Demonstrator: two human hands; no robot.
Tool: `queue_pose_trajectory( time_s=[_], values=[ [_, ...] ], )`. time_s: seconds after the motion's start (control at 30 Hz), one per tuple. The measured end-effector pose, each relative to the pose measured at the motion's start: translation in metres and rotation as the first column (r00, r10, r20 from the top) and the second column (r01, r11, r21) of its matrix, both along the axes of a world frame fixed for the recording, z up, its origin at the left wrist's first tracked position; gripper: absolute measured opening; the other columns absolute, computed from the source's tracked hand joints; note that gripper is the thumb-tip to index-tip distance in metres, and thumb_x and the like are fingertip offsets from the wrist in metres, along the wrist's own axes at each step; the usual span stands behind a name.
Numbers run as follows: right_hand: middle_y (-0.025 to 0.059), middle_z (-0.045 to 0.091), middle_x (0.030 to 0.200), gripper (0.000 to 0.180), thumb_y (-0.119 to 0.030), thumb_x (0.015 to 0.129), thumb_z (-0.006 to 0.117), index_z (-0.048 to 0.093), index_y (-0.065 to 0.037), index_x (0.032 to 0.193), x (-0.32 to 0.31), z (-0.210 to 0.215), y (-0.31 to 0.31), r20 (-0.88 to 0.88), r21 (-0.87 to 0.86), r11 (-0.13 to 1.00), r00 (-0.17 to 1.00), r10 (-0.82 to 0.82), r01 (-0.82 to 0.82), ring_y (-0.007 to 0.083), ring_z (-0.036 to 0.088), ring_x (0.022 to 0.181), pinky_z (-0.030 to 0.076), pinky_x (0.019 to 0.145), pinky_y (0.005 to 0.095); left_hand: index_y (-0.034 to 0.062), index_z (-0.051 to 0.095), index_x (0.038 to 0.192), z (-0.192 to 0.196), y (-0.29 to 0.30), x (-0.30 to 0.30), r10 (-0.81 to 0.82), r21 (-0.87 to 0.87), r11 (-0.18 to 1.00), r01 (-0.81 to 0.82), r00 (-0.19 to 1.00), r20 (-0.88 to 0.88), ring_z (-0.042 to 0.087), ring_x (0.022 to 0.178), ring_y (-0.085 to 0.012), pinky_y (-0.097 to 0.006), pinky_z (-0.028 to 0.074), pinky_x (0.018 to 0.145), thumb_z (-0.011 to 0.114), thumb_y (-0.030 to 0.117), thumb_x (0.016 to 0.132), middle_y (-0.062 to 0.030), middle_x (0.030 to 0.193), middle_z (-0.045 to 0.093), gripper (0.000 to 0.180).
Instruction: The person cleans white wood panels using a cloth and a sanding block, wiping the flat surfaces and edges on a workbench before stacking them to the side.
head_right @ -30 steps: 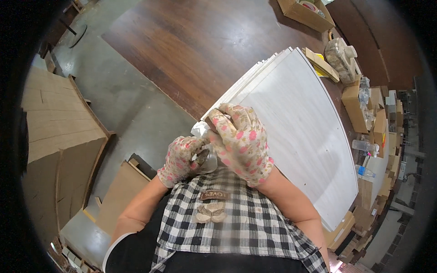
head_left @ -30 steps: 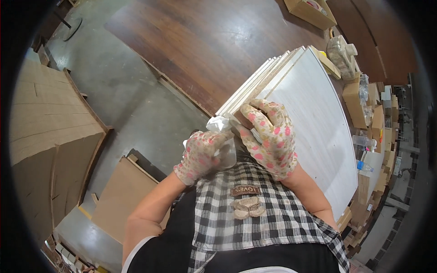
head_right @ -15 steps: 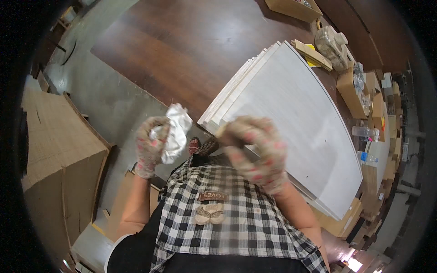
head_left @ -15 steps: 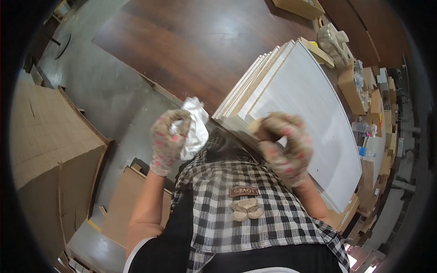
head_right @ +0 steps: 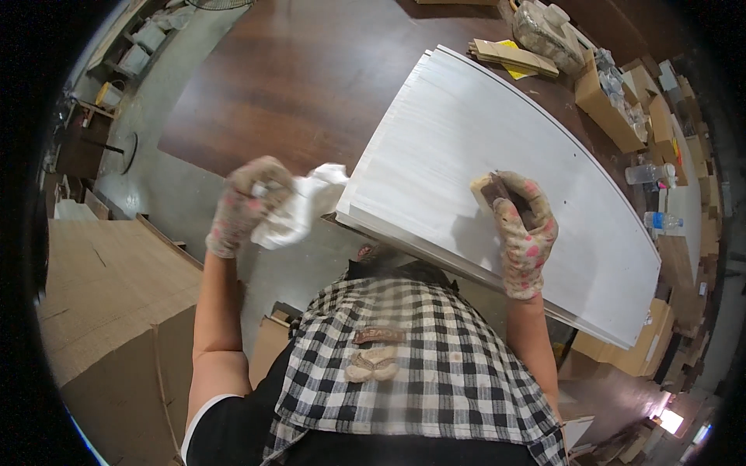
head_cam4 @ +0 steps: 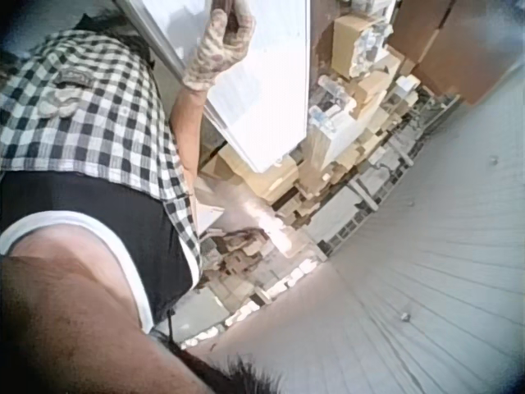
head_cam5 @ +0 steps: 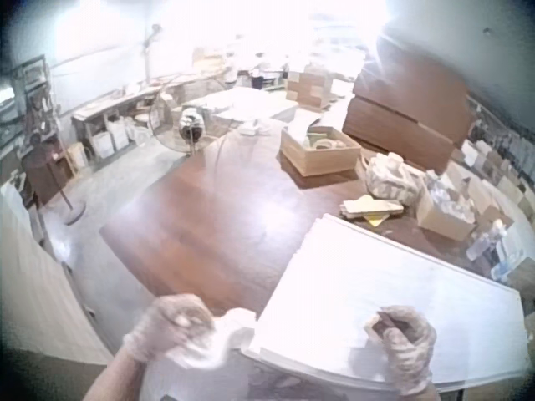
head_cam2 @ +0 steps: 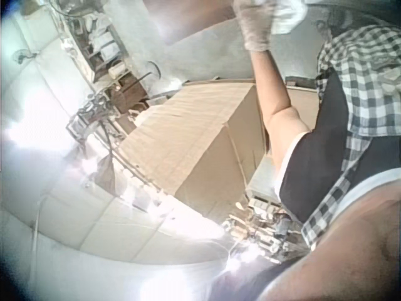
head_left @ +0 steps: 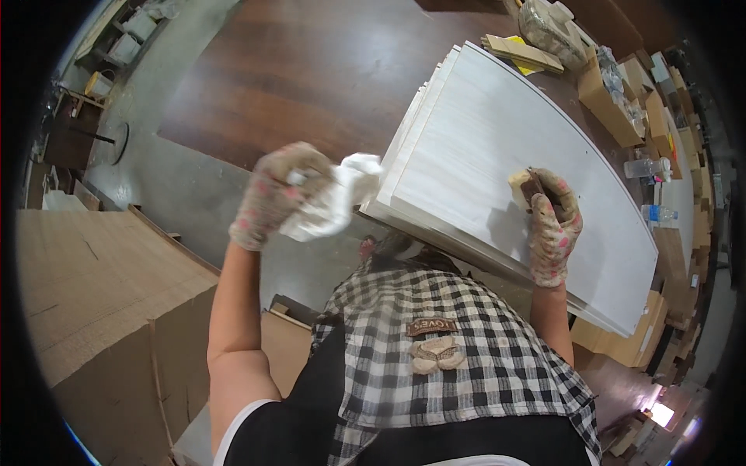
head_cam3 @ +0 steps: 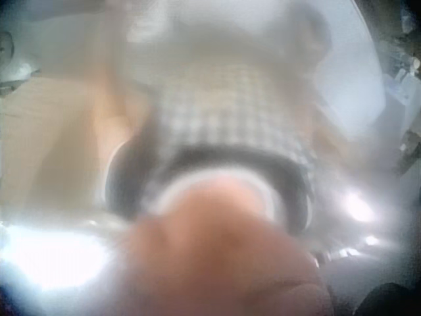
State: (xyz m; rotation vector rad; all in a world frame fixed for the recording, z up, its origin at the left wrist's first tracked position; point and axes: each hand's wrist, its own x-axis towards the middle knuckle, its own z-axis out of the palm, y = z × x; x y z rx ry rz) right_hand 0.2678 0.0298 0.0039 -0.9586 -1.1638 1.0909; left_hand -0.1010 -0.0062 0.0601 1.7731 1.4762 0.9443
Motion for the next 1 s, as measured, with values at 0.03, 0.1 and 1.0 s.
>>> queue_pose_trajectory(
  time_s=[0.03, 0.1, 1.0],
  values=[
    [0.0083, 0.066, 0.11, 0.028, -0.002, 0.088, 0.061, 0.062, 0.002, 0.116, -0.001, 0.001, -0.001, -0.027, -0.013, 1.0, 1.0, 0.015, -0.016, 0.0161, 0.063, 0.101, 0.049, 0.091, 0.029, 0.0037, 0.064, 0.087, 0.004, -0.003, -0.014, 0.109, 0.034, 0.993, -0.109, 0.994, 0.009, 0.059, 0.081, -0.0121, -0.028, 0.049, 0.076, 0.07, 0.005, 0.082, -0.002, 0.087, 0.064, 0.008],
    [0.0088, 0.066, 0.111, 0.029, -0.003, 0.089, 0.061, 0.062, 0.002, 0.117, 0.002, -0.001, 0.001, -0.119, -0.07, 0.997, 0.993, 0.021, -0.029, 0.0167, 0.063, 0.101, 0.049, 0.092, 0.0293, 0.0033, 0.064, 0.09, 0.003, -0.005, -0.025, 0.212, 0.069, 0.975, -0.213, 0.977, 0.014, 0.059, 0.082, -0.011, -0.027, 0.049, 0.076, 0.07, 0.007, 0.084, -0.0014, 0.086, 0.064, 0.009],
    [0.0105, 0.066, 0.109, 0.029, -0.009, 0.091, 0.058, 0.06, 0.002, 0.118, 0.044, 0.009, 0.008, -0.348, -0.298, 0.955, 0.932, -0.099, -0.01, 0.0183, 0.064, 0.098, 0.053, 0.087, 0.0306, 0.0129, 0.065, 0.082, 0.04, 0.127, 0.158, -0.319, 0.026, 0.82, 0.572, 0.495, -0.808, 0.064, 0.083, -0.0279, -0.04, 0.049, 0.077, 0.078, 0.008, 0.056, -0.0057, 0.082, 0.066, 0.029]
  ],
)
